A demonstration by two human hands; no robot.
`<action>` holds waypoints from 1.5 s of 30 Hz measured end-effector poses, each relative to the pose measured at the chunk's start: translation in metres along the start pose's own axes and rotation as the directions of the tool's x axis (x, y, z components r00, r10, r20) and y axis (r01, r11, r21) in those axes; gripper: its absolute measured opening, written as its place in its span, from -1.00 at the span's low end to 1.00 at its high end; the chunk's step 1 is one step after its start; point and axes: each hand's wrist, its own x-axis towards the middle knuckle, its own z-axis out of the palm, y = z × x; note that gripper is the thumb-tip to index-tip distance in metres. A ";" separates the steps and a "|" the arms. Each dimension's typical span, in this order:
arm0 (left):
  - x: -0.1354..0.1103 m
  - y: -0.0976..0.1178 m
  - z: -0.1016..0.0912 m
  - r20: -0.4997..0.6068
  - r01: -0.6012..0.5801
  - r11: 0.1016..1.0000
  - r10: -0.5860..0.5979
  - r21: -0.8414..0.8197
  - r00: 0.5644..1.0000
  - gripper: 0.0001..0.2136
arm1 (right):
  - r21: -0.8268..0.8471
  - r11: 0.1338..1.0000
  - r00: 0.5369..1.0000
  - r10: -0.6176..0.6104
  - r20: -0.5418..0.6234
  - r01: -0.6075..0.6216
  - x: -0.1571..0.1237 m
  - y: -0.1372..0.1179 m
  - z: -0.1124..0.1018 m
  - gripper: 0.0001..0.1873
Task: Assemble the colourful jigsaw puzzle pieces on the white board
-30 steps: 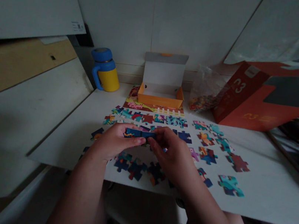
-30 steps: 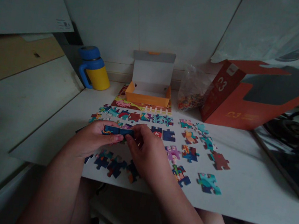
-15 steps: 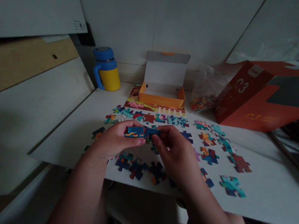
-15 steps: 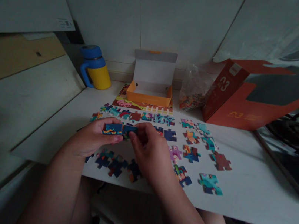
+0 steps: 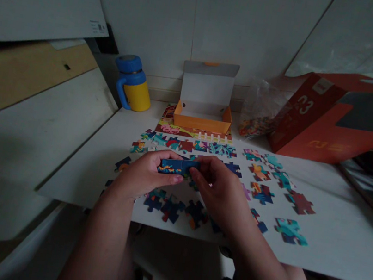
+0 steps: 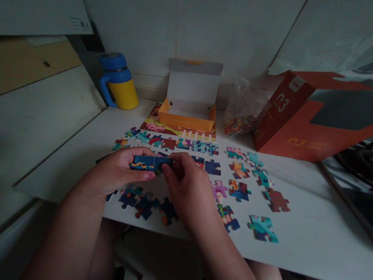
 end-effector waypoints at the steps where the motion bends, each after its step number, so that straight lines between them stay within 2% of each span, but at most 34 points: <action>1: 0.000 0.000 0.000 0.005 -0.004 1.000 0.004 0.006 1.000 -0.59 | -0.004 1.000 1.000 0.005 -0.003 -0.005 0.000 0.001 0.000 -0.78; 7: -0.002 -0.003 0.002 -0.011 0.004 0.997 -0.005 -0.075 1.000 -0.62 | -0.005 1.000 1.000 0.008 0.005 -0.008 0.000 0.001 0.000 -0.77; 16: -0.001 -0.001 0.004 -0.018 0.034 0.992 -0.036 -0.120 0.999 -0.64 | 0.173 0.985 0.996 -0.003 0.086 -0.012 0.000 0.000 0.000 -0.77; 24: -0.002 0.001 0.003 -0.081 -0.030 1.000 0.030 0.001 0.996 -0.68 | 0.153 0.988 0.993 -0.016 0.113 -0.002 0.000 0.003 -0.001 -0.78; 30: -0.002 0.001 0.003 -0.057 -0.032 0.996 0.028 -0.081 0.998 -0.67 | 0.124 0.992 0.993 -0.029 0.116 0.015 0.000 0.002 0.000 -0.79; 32: -0.001 -0.002 0.002 -0.082 -0.028 0.993 0.018 -0.117 0.996 -0.64 | 0.118 0.993 0.997 -0.020 0.077 0.011 -0.001 0.000 -0.001 -0.74; 35: 0.002 -0.004 0.001 -0.213 -0.065 0.981 0.024 -0.185 0.977 -0.57 | -0.017 1.000 0.990 -0.003 -0.140 0.000 -0.002 -0.001 -0.004 -0.63; 37: 0.005 -0.003 -0.001 -0.318 -0.127 0.963 0.046 -0.239 0.947 -0.55 | -0.193 0.981 0.954 -0.081 -0.290 0.024 0.000 0.001 -0.005 -0.62; 38: 0.006 -0.002 -0.002 -0.366 -0.164 0.950 0.059 -0.264 0.929 -0.55 | -0.291 0.955 0.937 -0.146 -0.316 0.051 0.001 0.003 -0.005 -0.63; 39: 0.008 0.000 -0.003 -0.411 -0.201 0.937 0.070 -0.286 0.909 -0.55 | -0.383 0.920 0.930 -0.211 -0.301 0.084 0.002 0.005 -0.003 -0.64; 41: 0.010 0.004 -0.006 -0.485 -0.265 0.911 0.085 -0.316 0.870 -0.55 | -0.525 0.838 0.944 -0.279 -0.175 0.150 0.005 0.011 0.003 -0.63; 43: 0.012 0.007 -0.008 -0.521 -0.303 0.892 0.093 -0.335 0.848 -0.54 | -0.617 0.767 0.971 -0.238 -0.020 0.176 0.007 0.017 0.012 -0.56; 45: 0.012 0.010 -0.009 -0.526 -0.319 0.884 0.100 -0.343 0.844 -0.54 | -0.689 0.704 0.984 -0.150 0.093 0.172 0.009 0.022 0.020 -0.48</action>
